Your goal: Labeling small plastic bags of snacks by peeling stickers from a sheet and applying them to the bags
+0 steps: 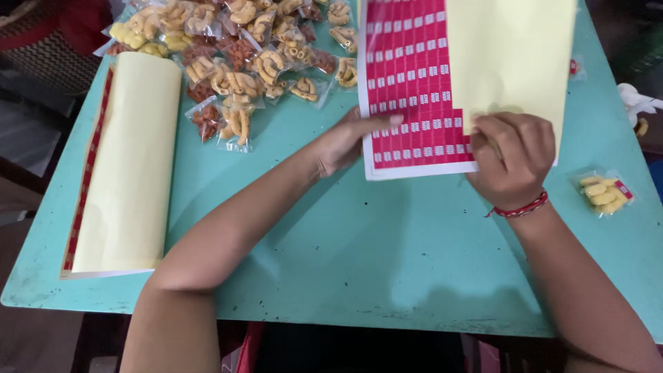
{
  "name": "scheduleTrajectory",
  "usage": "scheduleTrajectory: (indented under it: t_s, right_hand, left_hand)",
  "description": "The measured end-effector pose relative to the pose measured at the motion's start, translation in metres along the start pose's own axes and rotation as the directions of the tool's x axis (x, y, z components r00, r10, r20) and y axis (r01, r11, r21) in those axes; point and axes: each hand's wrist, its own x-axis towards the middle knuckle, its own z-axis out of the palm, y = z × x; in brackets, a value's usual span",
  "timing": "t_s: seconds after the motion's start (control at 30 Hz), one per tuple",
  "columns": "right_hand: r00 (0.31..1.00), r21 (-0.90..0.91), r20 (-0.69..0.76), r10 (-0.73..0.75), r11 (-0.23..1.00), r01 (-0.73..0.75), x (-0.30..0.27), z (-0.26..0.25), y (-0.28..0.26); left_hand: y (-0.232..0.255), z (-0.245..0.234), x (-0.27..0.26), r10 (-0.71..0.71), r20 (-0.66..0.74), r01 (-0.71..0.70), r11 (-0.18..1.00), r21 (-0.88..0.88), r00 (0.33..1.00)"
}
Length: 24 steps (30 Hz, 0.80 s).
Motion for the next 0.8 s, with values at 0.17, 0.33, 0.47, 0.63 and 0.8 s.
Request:
scheduleTrajectory:
  t_s: [0.17, 0.33, 0.47, 0.63, 0.8]
  right_hand:
    - [0.995, 0.001, -0.067, -0.072, 0.997, 0.073, -0.012, 0.003, 0.013]
    - [0.992, -0.044, -0.019, -0.122, 0.992, 0.121, -0.023, 0.005, 0.022]
    - [0.993, 0.291, 0.11, 0.049, 0.953, -0.079, -0.02, 0.004, 0.023]
    - [0.943, 0.513, 0.139, 0.302, 0.792, -0.33, 0.0, -0.005, 0.011]
    - [0.892, 0.556, 0.179, 0.415, 0.705, -0.439, 0.006, -0.008, 0.005]
  left_hand:
    - [-0.034, -0.001, -0.001, 0.093, 0.208, -0.032, 0.96, -0.277, 0.974]
    - [-0.063, -0.007, 0.003, -0.047, 0.182, 0.112, 0.926, -0.361, 0.982]
    - [-0.081, -0.033, 0.007, 0.187, 0.091, -0.206, 0.931, 0.3, 0.978]
    - [-0.07, -0.018, -0.005, 0.43, 0.424, -0.597, 0.454, 0.662, 0.797]
    - [-0.054, 0.009, -0.014, 0.317, 0.128, -0.341, 0.843, 0.416, 0.94]
